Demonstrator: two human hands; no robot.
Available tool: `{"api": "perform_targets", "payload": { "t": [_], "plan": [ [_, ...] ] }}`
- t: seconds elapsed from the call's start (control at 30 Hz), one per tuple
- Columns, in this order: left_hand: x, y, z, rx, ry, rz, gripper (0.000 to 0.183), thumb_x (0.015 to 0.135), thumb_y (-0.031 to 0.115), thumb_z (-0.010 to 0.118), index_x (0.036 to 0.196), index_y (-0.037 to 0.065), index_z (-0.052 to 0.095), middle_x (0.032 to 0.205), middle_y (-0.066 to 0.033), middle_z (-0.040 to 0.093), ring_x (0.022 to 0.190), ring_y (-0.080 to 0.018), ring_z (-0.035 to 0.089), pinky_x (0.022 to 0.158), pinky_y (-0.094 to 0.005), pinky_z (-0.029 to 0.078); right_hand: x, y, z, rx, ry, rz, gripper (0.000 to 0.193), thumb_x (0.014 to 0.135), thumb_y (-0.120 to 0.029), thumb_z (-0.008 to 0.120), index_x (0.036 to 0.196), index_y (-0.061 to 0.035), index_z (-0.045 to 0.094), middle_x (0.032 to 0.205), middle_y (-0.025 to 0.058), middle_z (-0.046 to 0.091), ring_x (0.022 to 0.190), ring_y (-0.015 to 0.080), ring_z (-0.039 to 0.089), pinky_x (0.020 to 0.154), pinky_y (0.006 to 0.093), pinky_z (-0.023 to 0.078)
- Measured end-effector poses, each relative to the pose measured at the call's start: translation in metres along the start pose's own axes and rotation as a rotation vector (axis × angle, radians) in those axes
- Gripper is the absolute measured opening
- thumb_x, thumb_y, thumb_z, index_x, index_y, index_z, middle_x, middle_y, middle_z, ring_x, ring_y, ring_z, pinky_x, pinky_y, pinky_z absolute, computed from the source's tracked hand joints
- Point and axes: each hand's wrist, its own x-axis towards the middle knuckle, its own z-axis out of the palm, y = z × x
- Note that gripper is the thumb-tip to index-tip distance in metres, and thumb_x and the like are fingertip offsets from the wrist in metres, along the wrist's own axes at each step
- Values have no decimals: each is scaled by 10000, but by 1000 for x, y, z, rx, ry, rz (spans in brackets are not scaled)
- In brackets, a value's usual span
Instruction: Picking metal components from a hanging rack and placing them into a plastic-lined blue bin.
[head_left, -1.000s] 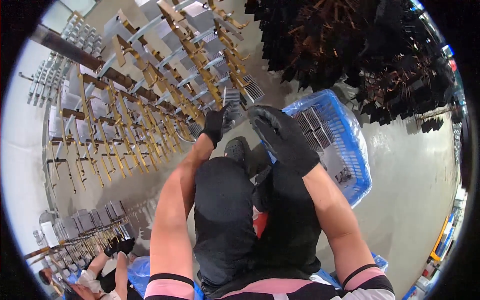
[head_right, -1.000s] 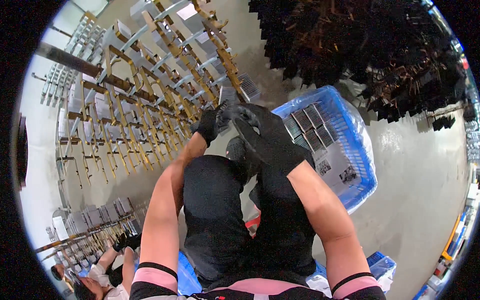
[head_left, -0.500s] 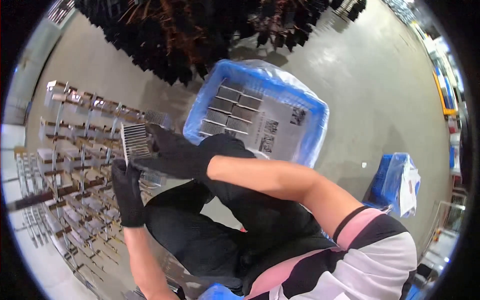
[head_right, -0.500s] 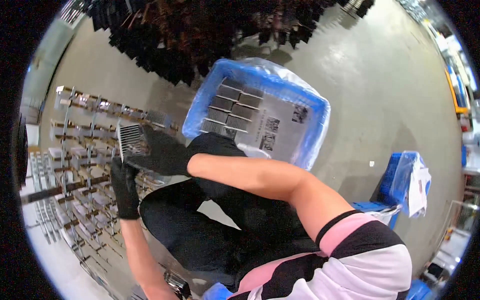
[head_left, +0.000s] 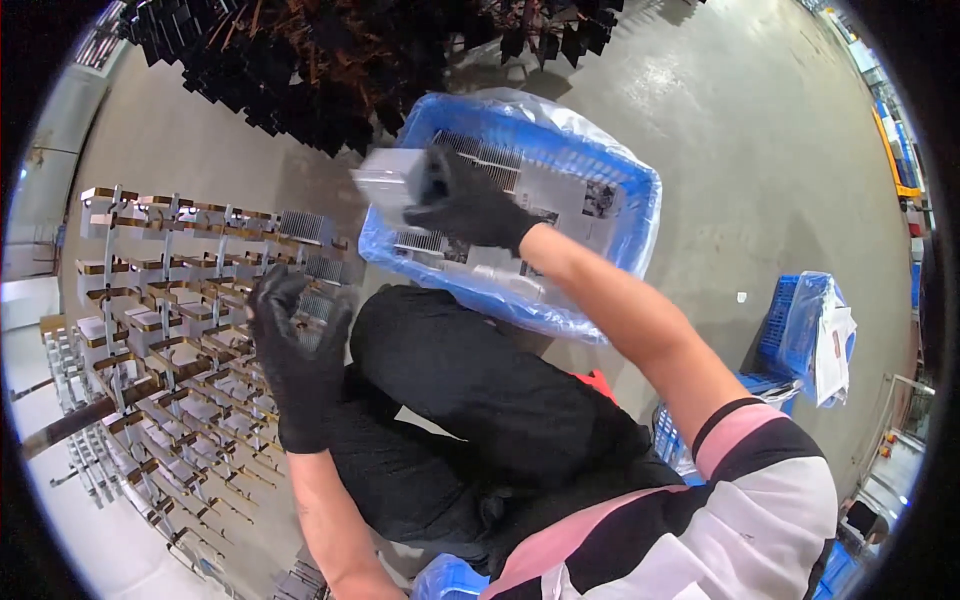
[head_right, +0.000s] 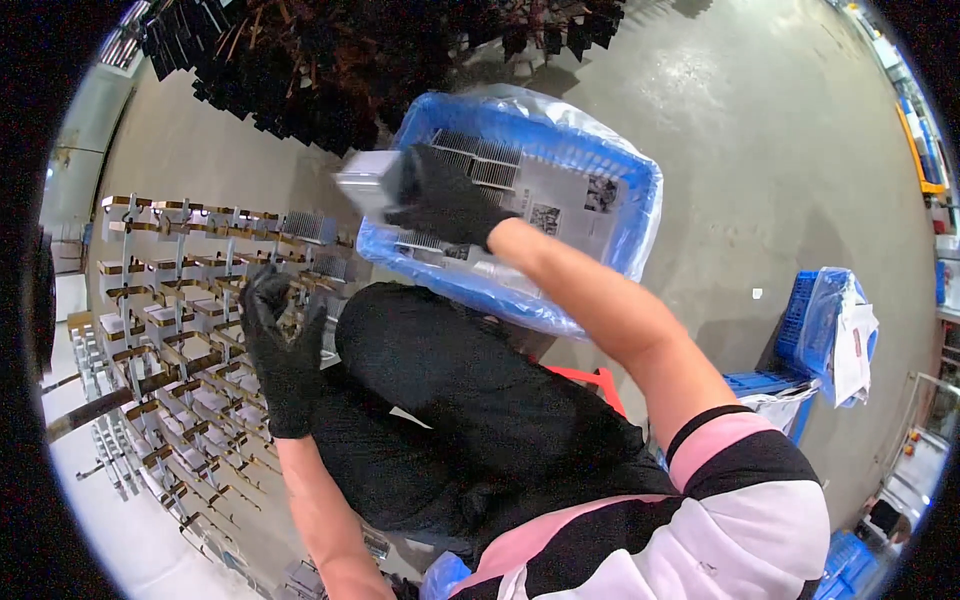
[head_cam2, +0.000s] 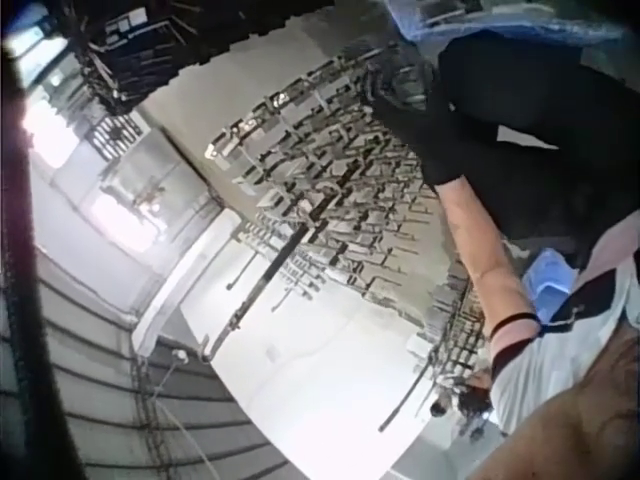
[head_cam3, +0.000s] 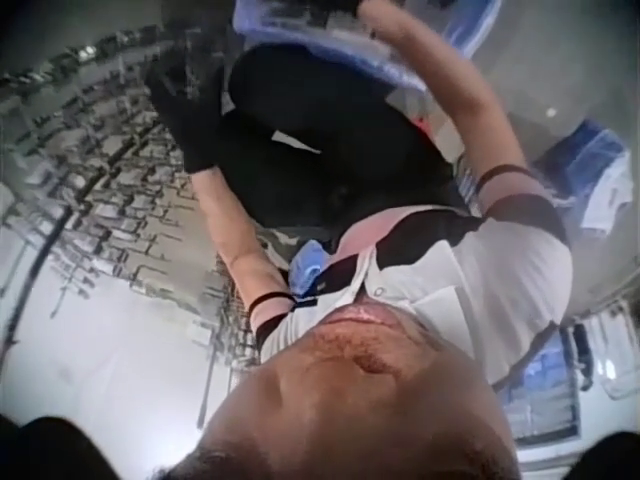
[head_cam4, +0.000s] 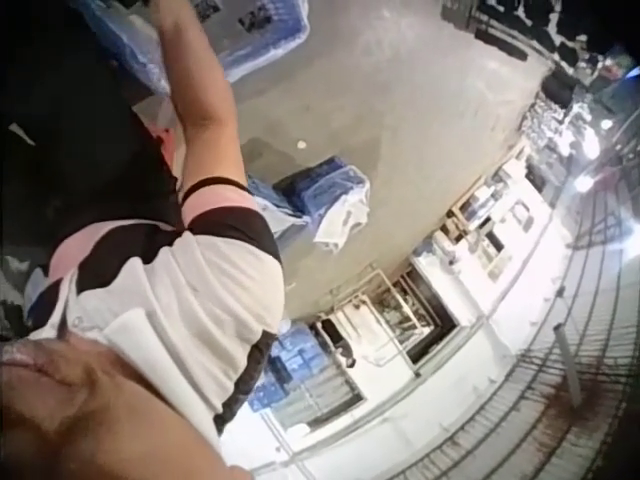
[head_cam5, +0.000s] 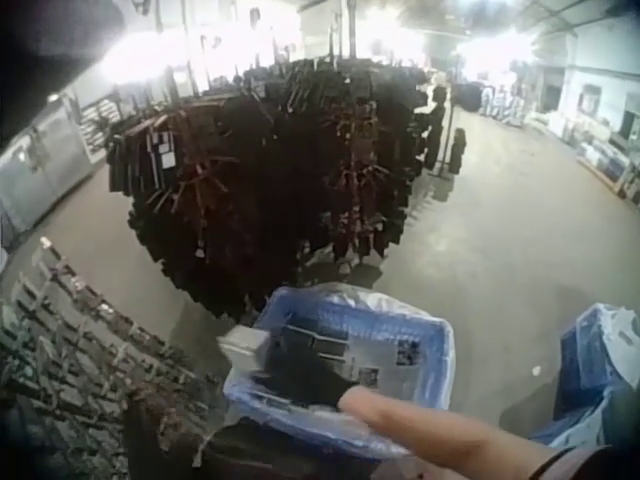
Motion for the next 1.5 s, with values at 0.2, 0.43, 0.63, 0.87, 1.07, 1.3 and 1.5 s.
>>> {"api": "perform_targets", "payload": {
  "t": [0.2, 0.43, 0.63, 0.87, 1.07, 1.3, 1.5],
  "plan": [
    [-12, -21, -6, -64, -38, -325, 351, 863, 146, 769, 1130, 22, 578, 1057, -125, 623, 962, -213, 619, 851, -344, 516, -49, 102, 35, -528, -355, -115, 699, 773, -321, 732, 1345, -27, 457, 1040, 237, 625, 925, 411, 644, 764, 515, 547],
    [-6, -15, -3, -163, -39, -383, 287, 891, 125, 738, 1108, 13, 586, 1013, -99, 627, 914, -191, 615, 837, -330, 513, -64, 141, 97, -616, -439, -31, 613, 788, -210, 649, 1360, -59, 488, 1000, 213, 640, 892, 399, 644, 739, 534, 537],
    [-5, -20, -7, -100, -102, -332, 271, 894, 114, 728, 1095, 6, 584, 999, -97, 622, 911, -196, 614, 834, -325, 506, -67, 153, 116, -658, -303, -10, 540, 810, -173, 623, 1332, -67, 528, 982, 217, 648, 891, 375, 650, 712, 532, 516],
    [-6, -23, -24, -149, -64, -422, 209, 885, 166, 703, 984, 7, 610, 858, -118, 641, 814, -220, 632, 779, -344, 503, -65, 199, 126, -688, -434, -17, 376, 853, -221, 576, 1197, -84, 641, 1073, 198, 661, 1039, 387, 616, 870, 604, 455],
    [-92, -65, -79, -255, -17, -665, 185, 924, 185, 661, 987, 15, 626, 808, -63, 641, 749, -155, 594, 688, -320, 481, -59, 247, 108, -606, -292, 51, 399, 909, -329, 522, 1204, -95, 655, 1157, 208, 653, 1129, 399, 587, 939, 492, 458],
    [-292, -102, -2, -544, 359, -1124, 281, 942, 301, 670, 859, 34, 637, 724, -19, 620, 589, -92, 513, 551, -288, 418, 18, 73, 24, -252, -208, -56, 280, 978, -107, 551, 1234, -29, 634, 1123, 146, 676, 1053, 286, 647, 919, 383, 493],
    [-339, -174, 75, -388, 414, -1248, 392, 879, 376, 731, 794, 3, 647, 625, -53, 602, 566, -139, 553, 547, -340, 432, -4, -132, 54, 169, -349, -137, 285, 934, -81, 633, 1200, 22, 630, 1085, 124, 680, 1012, 204, 651, 883, 324, 501]
  ]
}}
